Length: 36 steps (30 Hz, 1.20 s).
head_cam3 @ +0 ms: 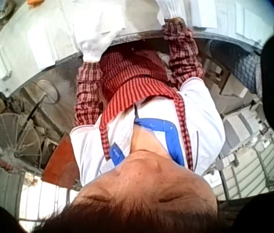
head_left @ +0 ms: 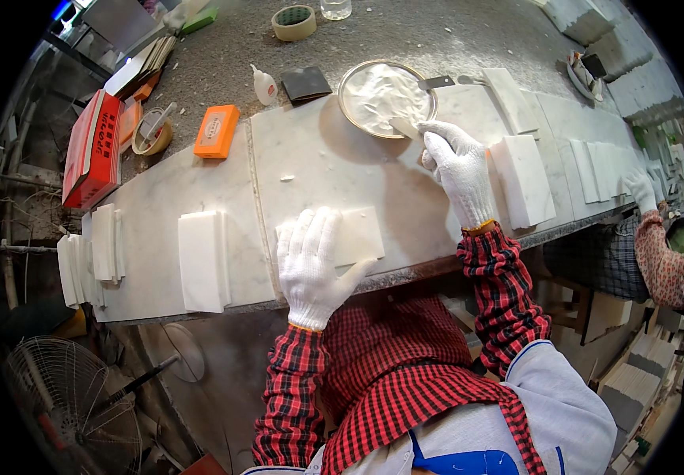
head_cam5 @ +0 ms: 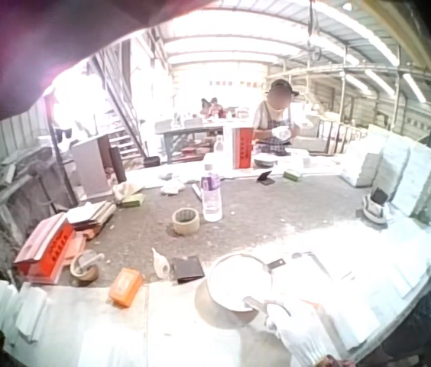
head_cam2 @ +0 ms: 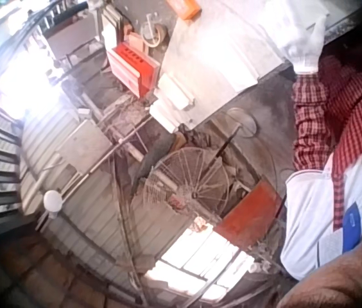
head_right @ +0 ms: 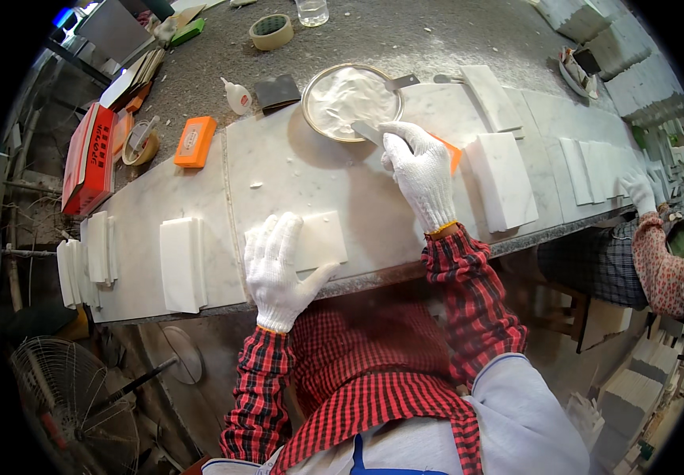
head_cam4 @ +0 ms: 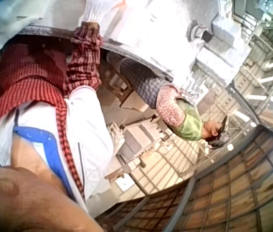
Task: The person uses a metal scraper to trim and smooth the edges of white rectangular blocks on a workbench. They repeatedly scrape the sides, flip the blocks, and inspect the surfaces while a coworker works nearby.
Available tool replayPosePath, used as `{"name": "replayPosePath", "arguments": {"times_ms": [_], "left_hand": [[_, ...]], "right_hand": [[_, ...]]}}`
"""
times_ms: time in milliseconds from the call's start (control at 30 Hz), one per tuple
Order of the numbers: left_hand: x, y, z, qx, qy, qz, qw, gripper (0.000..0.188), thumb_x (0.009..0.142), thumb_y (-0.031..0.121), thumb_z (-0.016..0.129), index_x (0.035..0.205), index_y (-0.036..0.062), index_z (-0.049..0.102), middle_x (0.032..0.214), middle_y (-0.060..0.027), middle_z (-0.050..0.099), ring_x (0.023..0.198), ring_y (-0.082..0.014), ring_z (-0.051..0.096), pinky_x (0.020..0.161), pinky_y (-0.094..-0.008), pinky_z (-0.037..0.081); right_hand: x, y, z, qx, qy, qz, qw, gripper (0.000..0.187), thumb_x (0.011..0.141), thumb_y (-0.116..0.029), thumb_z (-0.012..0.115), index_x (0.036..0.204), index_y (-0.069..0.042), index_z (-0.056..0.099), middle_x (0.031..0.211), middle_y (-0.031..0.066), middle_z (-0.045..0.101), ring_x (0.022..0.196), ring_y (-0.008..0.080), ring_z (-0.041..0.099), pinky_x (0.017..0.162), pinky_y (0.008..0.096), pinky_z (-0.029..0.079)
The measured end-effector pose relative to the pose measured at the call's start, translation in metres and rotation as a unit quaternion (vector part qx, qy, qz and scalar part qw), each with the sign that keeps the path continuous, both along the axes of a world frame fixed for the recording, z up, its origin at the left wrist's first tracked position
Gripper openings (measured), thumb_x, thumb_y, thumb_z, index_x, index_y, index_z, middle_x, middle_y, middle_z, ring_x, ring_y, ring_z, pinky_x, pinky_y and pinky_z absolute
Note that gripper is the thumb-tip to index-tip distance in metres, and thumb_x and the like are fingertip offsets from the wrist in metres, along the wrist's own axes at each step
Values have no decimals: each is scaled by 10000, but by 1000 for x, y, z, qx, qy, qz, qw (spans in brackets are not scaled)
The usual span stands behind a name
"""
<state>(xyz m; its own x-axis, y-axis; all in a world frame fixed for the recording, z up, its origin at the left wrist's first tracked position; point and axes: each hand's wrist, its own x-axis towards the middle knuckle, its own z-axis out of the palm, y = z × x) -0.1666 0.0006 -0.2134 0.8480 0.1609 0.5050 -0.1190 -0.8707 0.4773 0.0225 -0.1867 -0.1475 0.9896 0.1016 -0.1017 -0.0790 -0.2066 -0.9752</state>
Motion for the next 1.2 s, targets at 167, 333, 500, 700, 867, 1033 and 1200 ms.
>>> {"name": "replayPosePath", "arguments": {"times_ms": [167, 333, 500, 700, 867, 1033, 1200], "left_hand": [[-1, 0, 1, -1, 4, 4, 1000, 854, 671, 404, 986, 1370, 26, 673, 1357, -166, 705, 1308, -405, 639, 1131, -553, 453], [-2, 0, 0, -1, -1, 5, 1000, 844, 678, 402, 982, 1370, 29, 674, 1363, -157, 705, 1308, -400, 639, 1129, -552, 454], [0, 1, -3, -3, -18, 1, 1000, 844, 677, 401, 982, 1365, 24, 671, 1352, -153, 706, 1300, -399, 641, 1120, -555, 458], [0, 2, -2, 0, -16, 2, 1000, 827, 679, 402, 976, 1347, 15, 681, 1337, -160, 711, 1296, -401, 642, 1115, -555, 462], [0, 2, -3, 3, -16, 1, 1000, 814, 678, 412, 972, 1334, 17, 693, 1336, -161, 713, 1296, -399, 643, 1113, -554, 466], [-2, 1, -6, -10, 10, 8, 1000, 819, 736, 490, 926, 1374, 35, 685, 1398, -148, 698, 1377, -380, 605, 1198, -562, 393], [-2, 2, -6, 0, 0, 5, 1000, 824, 702, 443, 956, 1367, 38, 685, 1374, -154, 705, 1338, -386, 626, 1160, -555, 434]], "right_hand": [[2, 4, -2, 9, 31, 6, 999, 281, 1069, -156, 637, 1274, -8, 759, 878, 1, 699, 720, 35, 594, 611, 213, 462], [-12, 0, 8, 61, 53, -8, 997, 287, 1073, -146, 638, 1295, 1, 745, 873, -5, 690, 710, 25, 573, 600, 198, 433], [-40, -23, 9, 52, 63, 29, 996, 281, 1069, -147, 644, 1290, -6, 747, 837, -18, 683, 686, 15, 547, 589, 186, 405], [-79, -33, 0, 2, 106, 96, 990, 257, 1067, -137, 651, 1264, -8, 755, 824, -7, 691, 694, 26, 582, 589, 191, 435], [-90, -29, -9, -33, 63, 136, 988, 237, 1049, -87, 664, 1243, 5, 766, 882, 17, 721, 742, 66, 621, 662, 236, 519], [-92, -29, -24, -57, -38, 180, 981, 239, 1062, -86, 657, 1265, -14, 762, 843, 4, 701, 708, 40, 593, 601, 210, 464], [-91, -30, -23, -55, -29, 183, 981, 225, 1041, -51, 677, 1238, 11, 765, 967, 45, 748, 772, 86, 645, 732, 260, 565]]}}
